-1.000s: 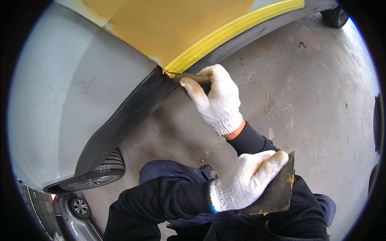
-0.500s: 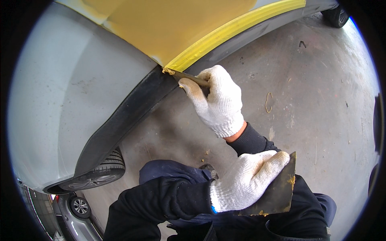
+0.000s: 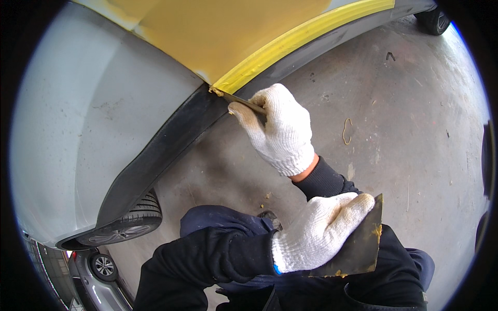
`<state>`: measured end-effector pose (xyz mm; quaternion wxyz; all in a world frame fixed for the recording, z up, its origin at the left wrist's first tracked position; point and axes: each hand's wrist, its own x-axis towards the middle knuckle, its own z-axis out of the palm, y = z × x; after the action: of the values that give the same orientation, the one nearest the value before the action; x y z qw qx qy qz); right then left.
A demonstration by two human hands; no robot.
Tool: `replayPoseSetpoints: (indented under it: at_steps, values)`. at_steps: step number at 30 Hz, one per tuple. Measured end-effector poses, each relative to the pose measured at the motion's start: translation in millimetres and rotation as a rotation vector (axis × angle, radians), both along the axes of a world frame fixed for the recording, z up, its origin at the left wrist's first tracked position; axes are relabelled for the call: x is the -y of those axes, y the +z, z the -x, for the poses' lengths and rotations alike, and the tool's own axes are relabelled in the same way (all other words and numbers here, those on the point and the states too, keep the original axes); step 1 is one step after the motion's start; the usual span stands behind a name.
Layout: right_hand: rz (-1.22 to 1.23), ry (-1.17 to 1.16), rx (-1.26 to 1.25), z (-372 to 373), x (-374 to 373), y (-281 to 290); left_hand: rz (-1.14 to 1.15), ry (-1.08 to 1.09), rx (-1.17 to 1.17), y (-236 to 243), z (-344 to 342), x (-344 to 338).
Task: The person applies yellow body filler to the side of a white car using two metal spreaders. They smooth the filler along the panel edge and then clean the spreaders by scraping them together.
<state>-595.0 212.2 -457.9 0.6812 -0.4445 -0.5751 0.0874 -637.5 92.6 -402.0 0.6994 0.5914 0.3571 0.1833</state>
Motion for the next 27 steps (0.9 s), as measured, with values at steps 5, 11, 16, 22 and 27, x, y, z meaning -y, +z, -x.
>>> replayPoseSetpoints:
  at_steps: [5, 11, 16, 22, 27]
  values:
    - [0.005, 0.017, -0.001, 2.7, -0.3, 1.9, 0.009, -0.025, -0.066, 5.4, -0.2, -1.7]
    - [0.037, 0.051, 0.015, 3.7, 1.9, 3.3, -0.114, -0.024, -0.076, 2.4, 0.0, 0.6]
    - [0.066, 0.148, 0.005, -4.3, 9.2, 6.9, -0.217, 0.016, -0.065, 3.7, -0.6, 2.1]
    - [0.393, 0.233, -0.183, -59.6, 21.3, 11.3, 0.224, 0.161, 0.198, 4.5, 0.5, -26.9]
    - [0.351, 0.197, -0.668, -142.2, 22.5, 13.1, 0.623, 0.201, 0.627, -23.6, 14.0, -69.2]
